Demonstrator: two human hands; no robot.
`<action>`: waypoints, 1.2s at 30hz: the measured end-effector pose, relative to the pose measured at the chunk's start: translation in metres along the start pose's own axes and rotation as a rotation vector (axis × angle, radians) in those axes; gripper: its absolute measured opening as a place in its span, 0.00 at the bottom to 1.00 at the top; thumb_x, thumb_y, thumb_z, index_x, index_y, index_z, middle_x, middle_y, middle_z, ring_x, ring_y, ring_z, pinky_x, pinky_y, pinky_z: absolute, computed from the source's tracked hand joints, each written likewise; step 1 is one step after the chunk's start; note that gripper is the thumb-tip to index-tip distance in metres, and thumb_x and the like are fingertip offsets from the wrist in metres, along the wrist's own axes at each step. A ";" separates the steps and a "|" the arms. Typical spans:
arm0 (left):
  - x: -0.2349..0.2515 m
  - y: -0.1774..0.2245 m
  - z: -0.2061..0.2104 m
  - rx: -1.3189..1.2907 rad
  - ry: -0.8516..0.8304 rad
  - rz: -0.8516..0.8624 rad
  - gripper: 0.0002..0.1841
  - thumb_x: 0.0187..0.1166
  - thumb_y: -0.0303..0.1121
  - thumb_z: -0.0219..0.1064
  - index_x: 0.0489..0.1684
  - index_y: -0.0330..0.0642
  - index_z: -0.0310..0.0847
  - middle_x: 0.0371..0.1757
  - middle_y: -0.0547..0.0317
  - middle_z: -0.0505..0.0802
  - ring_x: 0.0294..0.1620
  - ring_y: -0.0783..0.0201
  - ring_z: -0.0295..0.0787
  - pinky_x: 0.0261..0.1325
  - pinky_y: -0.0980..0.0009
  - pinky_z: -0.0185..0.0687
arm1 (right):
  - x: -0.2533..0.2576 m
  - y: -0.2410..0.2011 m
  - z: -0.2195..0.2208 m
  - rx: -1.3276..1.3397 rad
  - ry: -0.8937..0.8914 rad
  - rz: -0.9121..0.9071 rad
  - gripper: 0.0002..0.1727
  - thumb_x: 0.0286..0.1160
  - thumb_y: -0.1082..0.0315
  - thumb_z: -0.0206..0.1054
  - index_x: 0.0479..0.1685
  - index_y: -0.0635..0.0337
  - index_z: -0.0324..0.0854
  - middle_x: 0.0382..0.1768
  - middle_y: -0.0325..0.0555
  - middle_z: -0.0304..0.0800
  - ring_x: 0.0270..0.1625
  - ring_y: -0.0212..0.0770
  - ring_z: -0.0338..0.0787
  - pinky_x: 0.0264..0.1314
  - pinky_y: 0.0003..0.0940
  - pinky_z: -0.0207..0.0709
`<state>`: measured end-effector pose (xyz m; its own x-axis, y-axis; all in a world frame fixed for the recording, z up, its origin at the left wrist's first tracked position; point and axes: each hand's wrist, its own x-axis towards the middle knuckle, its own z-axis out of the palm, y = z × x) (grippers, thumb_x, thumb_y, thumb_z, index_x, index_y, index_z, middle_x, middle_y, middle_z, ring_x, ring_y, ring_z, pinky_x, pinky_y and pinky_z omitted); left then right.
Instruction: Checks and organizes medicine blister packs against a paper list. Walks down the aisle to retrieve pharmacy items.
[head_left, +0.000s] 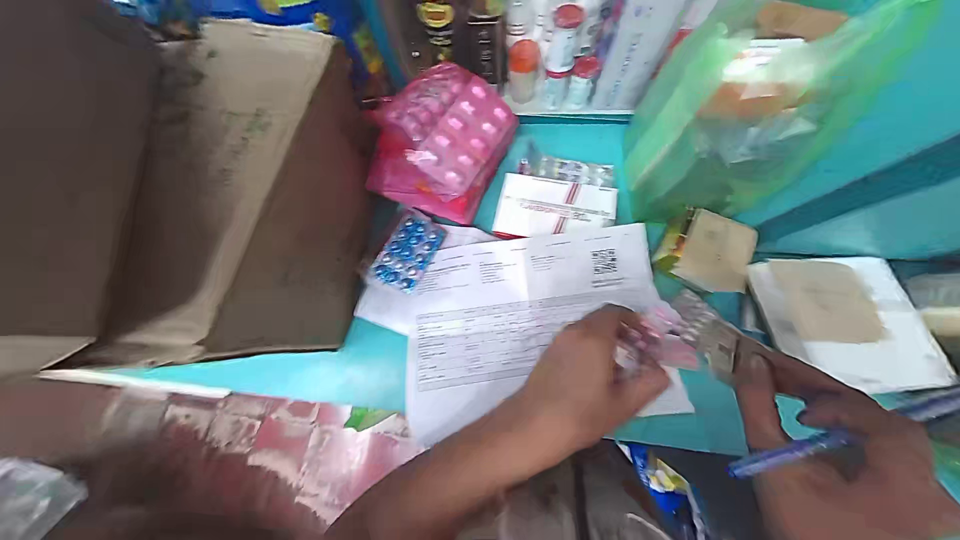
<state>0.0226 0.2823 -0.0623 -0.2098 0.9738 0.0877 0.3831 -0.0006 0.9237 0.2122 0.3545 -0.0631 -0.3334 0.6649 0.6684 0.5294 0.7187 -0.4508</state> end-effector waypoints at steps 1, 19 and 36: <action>-0.007 0.000 0.002 -0.188 0.009 0.002 0.16 0.80 0.31 0.63 0.59 0.28 0.80 0.47 0.47 0.92 0.36 0.68 0.89 0.36 0.73 0.84 | -0.002 -0.011 0.009 0.101 -0.011 0.029 0.14 0.79 0.70 0.70 0.35 0.60 0.66 0.42 0.46 0.90 0.49 0.22 0.92 0.52 0.15 0.83; -0.060 -0.028 -0.016 -1.162 -0.357 -0.302 0.22 0.94 0.49 0.41 0.74 0.45 0.63 0.33 0.71 0.77 0.16 0.82 0.60 0.16 0.87 0.57 | 0.018 0.029 0.013 -0.078 -0.683 -0.187 0.20 0.80 0.55 0.67 0.48 0.67 0.83 0.48 0.62 0.93 0.48 0.64 0.86 0.53 0.57 0.72; -0.092 -0.036 -0.033 -1.179 -0.159 -0.177 0.08 0.89 0.38 0.59 0.56 0.47 0.76 0.29 0.79 0.82 0.23 0.89 0.69 0.24 0.90 0.63 | 0.021 -0.069 0.034 0.701 -0.688 0.286 0.11 0.69 0.65 0.79 0.39 0.40 0.80 0.43 0.17 0.92 0.43 0.16 0.89 0.46 0.15 0.86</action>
<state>-0.0020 0.1854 -0.0910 -0.0309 0.9985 -0.0453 -0.7160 0.0095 0.6981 0.1422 0.3258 -0.0377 -0.7591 0.6438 0.0966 0.1576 0.3256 -0.9323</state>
